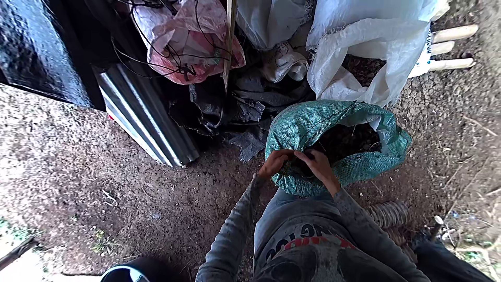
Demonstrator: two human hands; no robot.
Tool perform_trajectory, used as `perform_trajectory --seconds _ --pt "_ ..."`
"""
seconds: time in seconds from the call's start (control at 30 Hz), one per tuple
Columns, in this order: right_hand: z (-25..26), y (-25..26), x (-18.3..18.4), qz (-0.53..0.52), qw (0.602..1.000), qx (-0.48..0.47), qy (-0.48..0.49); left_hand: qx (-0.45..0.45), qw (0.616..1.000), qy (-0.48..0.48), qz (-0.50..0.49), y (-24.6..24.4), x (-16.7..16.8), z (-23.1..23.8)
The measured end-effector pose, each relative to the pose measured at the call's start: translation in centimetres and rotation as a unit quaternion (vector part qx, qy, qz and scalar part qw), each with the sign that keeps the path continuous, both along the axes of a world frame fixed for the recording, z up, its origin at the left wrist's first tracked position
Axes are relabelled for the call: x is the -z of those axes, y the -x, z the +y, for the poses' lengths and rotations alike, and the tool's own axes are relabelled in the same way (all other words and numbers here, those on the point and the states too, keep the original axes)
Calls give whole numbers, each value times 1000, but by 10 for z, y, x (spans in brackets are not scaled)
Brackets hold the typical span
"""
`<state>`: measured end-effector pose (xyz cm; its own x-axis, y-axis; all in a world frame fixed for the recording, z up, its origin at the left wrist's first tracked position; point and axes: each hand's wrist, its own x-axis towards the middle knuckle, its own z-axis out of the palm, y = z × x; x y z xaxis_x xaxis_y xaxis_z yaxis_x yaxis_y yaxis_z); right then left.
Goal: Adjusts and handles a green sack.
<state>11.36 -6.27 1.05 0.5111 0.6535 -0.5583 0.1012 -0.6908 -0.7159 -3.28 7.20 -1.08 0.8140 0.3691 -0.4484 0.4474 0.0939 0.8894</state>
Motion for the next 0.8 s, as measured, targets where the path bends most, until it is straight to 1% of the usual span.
perform_trajectory --seconds 0.07,0.1,0.13,0.2,0.27,0.33,0.37,0.4,0.47,0.53,0.57,0.6,0.63,0.67,0.7,0.73,0.8 --pt "15 3 -1 -8 996 -42 83 47 997 -55 42 -5 -4 6" --pt "19 2 -1 -16 992 -50 111 70 992 -85 61 -7 -5 8" --pt "19 2 1 -11 993 -32 114 87 987 -111 78 -10 -6 10" --pt "11 4 13 36 996 53 60 105 978 -145 110 -15 -7 12" --pt "7 10 19 119 982 145 -1 108 974 -154 126 -20 -9 13" --pt "6 17 23 183 960 212 -28 54 982 -150 105 -18 -14 12" --pt "5 19 26 181 957 224 -34 10 986 -141 88 -12 -16 11" --pt "3 21 28 153 963 217 -38 -40 989 -128 70 -5 -16 12" --pt "-4 22 23 42 980 186 -52 -126 987 -94 38 8 -11 12" --pt "-14 23 19 -74 973 189 -113 -184 980 -75 22 18 -8 12" --pt "-19 21 18 -106 964 197 -145 -202 977 -60 17 20 -8 15" --pt "-23 20 16 -116 958 202 -166 -221 975 -37 6 22 -10 15" --pt "-26 20 14 -107 961 198 -164 -235 972 -15 -5 24 -11 15" --pt "-27 19 12 -81 971 177 -140 -238 971 2 -15 24 -11 16" --pt "-24 17 9 -43 985 136 -95 -227 974 7 -23 22 -9 16" --pt "-17 16 6 -1 996 81 -38 -195 981 -2 -27 22 -7 15" --pt "5 16 6 46 996 -20 68 -112 992 -56 -11 18 -3 17"
